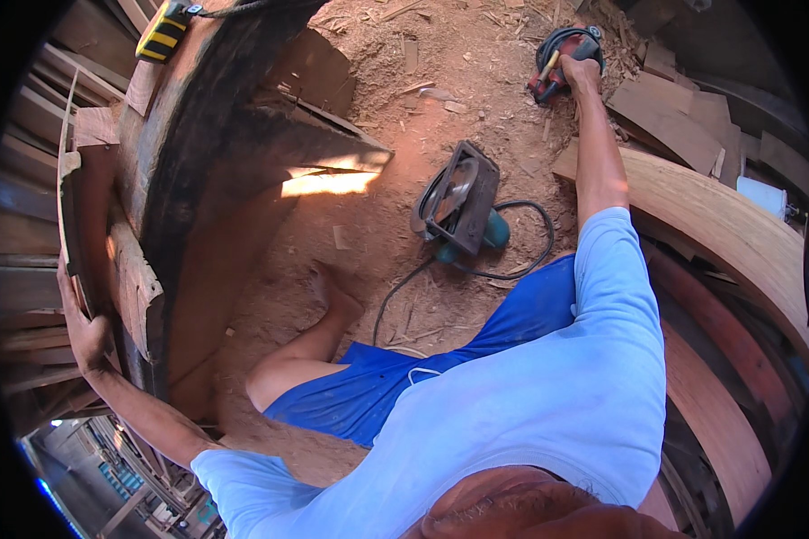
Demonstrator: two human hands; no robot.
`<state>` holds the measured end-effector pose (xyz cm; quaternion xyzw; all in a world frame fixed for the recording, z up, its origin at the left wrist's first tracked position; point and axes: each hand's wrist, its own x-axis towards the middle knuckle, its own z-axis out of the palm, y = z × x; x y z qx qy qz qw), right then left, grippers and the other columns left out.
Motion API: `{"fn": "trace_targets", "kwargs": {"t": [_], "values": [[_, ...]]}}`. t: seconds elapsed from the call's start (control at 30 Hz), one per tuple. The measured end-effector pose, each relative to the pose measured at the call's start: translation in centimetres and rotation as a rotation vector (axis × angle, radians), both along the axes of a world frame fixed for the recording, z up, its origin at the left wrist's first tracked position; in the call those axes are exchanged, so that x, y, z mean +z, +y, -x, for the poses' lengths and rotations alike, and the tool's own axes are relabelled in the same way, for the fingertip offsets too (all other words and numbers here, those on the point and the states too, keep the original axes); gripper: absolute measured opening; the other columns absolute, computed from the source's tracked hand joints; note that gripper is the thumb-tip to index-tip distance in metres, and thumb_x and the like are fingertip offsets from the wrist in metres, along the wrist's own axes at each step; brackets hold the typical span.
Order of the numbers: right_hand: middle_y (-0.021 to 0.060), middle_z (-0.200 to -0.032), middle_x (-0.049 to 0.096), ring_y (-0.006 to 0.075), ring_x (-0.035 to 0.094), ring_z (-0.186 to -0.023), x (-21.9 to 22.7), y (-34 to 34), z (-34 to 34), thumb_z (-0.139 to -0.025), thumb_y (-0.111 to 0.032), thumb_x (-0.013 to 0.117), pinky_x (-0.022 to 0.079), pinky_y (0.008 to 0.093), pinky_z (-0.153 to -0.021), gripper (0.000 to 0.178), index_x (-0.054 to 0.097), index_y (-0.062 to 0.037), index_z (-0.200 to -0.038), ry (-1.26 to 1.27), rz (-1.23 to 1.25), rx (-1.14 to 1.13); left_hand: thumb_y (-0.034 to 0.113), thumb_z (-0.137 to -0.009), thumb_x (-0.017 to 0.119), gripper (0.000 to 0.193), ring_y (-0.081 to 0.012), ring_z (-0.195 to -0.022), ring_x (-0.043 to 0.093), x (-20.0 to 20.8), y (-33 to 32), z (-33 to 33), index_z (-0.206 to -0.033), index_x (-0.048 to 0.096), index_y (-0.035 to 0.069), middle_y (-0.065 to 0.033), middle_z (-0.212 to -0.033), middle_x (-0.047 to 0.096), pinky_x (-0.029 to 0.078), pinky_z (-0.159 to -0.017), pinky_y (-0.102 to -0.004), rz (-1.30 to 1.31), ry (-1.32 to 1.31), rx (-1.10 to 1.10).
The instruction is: The person measures a curved wooden plank with a tape measure, marks it with a pencil using a square, and cuts it with a circular saw. The person repeats this process for multiple pieces of wood.
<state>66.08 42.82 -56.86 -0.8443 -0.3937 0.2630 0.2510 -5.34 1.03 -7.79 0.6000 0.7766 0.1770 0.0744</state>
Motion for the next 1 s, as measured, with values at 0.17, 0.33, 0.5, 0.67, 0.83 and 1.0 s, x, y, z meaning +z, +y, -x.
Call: {"fn": "trace_targets", "kwargs": {"t": [0.17,0.33,0.5,0.67,0.83,1.0], "values": [[0.0236,-0.12,0.076,0.0354,0.073,-0.113,-0.5,-0.2,-3.5,-0.068,-0.045,0.078,0.055,0.0425,-0.097,0.062,0.08,0.0021,-0.108,-0.058,0.045,-0.113,0.001,-0.059,0.049,0.105,-0.0243,-0.148,0.043,-0.3,1.0,-1.7,-0.163,0.036,0.004,-0.0135,-0.154,0.049,0.026,-0.125,-0.0365,-0.015,-0.046,0.031],[0.0196,-0.105,0.079,0.0296,0.076,-0.104,1.2,-0.3,-9.0,-0.075,-0.057,0.078,0.056,0.0396,-0.092,0.066,0.081,0.0015,-0.106,-0.172,-0.134,-0.187,-0.001,-0.059,0.047,0.107,-0.0241,-0.141,0.048,0.3,1.0,-1.3,-0.165,0.034,0.007,-0.0125,-0.149,0.053,0.03,-0.122,-0.035,0.045,0.009,-0.013],[0.0247,-0.129,0.073,0.0394,0.069,-0.123,1.0,1.8,-15.0,-0.086,-0.045,0.067,0.052,0.0457,-0.106,0.057,0.077,-0.0065,-0.127,0.111,-0.316,-0.002,0.001,-0.057,0.048,0.109,-0.0233,-0.141,0.048,0.6,1.0,-1.0,-0.164,0.034,0.007,-0.0114,-0.148,0.053,0.03,-0.121,-0.0333,0.039,0.01,0.024],[0.023,-0.137,0.069,0.0381,0.065,-0.13,-3.0,1.0,-15.2,-0.084,-0.032,0.066,0.05,0.0414,-0.11,0.06,0.07,-0.0094,-0.139,-0.185,-0.197,0.047,0.002,-0.057,0.048,0.108,-0.0233,-0.141,0.047,0.5,1.0,-1.0,-0.164,0.035,0.006,-0.0114,-0.149,0.052,0.03,-0.121,-0.0337,0.033,0.053,-0.001],[0.0139,-0.119,0.078,0.0252,0.076,-0.1,1.7,-0.9,-14.3,-0.091,-0.023,0.062,0.06,0.0387,-0.085,0.04,0.073,-0.0082,-0.125,0.03,0.127,-0.092,0.002,-0.058,0.048,0.106,-0.0248,-0.144,0.045,0.4,0.1,0.6,-0.163,0.036,0.004,-0.0134,-0.152,0.05,0.028,-0.123,-0.0342,0.03,0.039,0.04],[0.0076,-0.096,0.078,0.0149,0.071,-0.07,1.5,-2.6,-12.2,-0.101,-0.035,0.068,0.061,0.0345,-0.065,0.026,0.067,-0.0087,-0.106,0.668,0.219,-0.218,0.0,-0.06,0.048,0.105,-0.0253,-0.147,0.043,0.0,-0.1,1.2,-0.164,0.035,0.004,-0.0137,-0.156,0.047,0.026,-0.125,-0.0362,0.029,0.045,0.022]]}}
